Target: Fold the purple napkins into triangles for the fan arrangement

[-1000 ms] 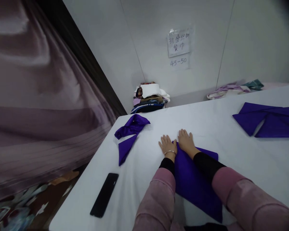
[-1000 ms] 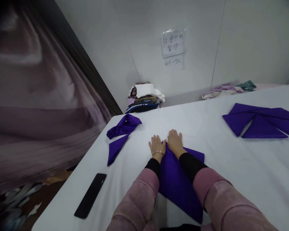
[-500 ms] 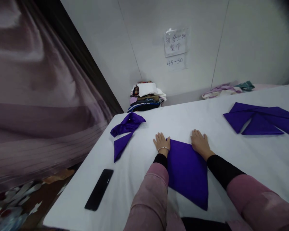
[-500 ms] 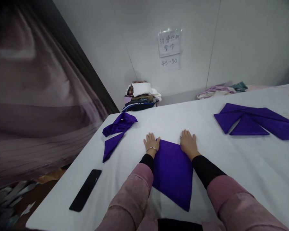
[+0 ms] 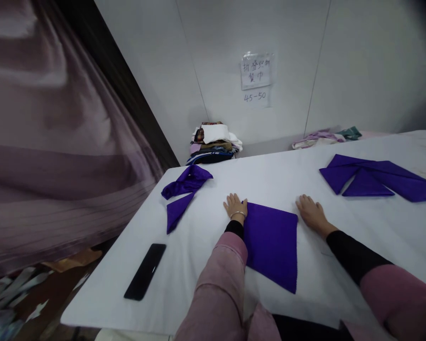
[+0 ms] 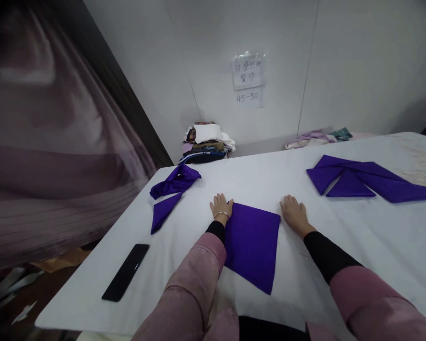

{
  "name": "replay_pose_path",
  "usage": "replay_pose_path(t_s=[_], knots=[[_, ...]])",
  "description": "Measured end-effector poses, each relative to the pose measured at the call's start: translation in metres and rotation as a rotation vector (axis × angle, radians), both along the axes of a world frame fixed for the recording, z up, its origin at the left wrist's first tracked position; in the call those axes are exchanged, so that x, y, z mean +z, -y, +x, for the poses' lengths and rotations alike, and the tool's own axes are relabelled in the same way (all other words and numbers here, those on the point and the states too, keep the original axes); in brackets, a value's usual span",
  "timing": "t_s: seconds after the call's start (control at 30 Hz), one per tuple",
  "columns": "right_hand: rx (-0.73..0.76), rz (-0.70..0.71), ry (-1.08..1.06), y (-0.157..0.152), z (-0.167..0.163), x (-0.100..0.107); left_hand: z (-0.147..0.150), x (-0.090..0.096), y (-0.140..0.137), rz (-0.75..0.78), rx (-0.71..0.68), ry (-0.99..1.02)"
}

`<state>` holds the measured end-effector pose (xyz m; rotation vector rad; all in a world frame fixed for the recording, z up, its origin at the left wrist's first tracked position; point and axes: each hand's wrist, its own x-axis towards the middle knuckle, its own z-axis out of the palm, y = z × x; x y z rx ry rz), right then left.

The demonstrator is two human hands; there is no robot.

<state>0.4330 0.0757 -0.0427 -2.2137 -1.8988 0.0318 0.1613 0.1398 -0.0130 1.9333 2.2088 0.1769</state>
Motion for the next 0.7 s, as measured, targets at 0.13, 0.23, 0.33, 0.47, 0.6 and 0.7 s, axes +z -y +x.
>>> replay_pose_path(t_s=[0.13, 0.23, 0.33, 0.47, 0.6, 0.7], knots=[[0.204, 0.051, -0.034, -0.003, -0.056, 0.026, 0.001, 0.002, 0.002, 0.000, -0.001, 0.001], [0.565, 0.040, -0.039, -0.005, -0.119, 0.041, -0.001, 0.004, 0.002, -0.008, -0.005, -0.001], [0.713, -0.022, -0.050, -0.011, -0.154, 0.042, -0.003, 0.003, 0.001, -0.028, -0.013, 0.001], [0.740, -0.089, -0.064, -0.022, -0.151, 0.029, -0.004, 0.001, 0.000, -0.021, -0.003, 0.004], [0.739, -0.060, -0.060, -0.020, -0.133, 0.014, -0.003, -0.002, 0.002, 0.001, 0.003, 0.002], [0.717, -0.026, -0.050, -0.011, -0.115, 0.007, -0.003, -0.003, 0.002, -0.008, -0.007, -0.005]])
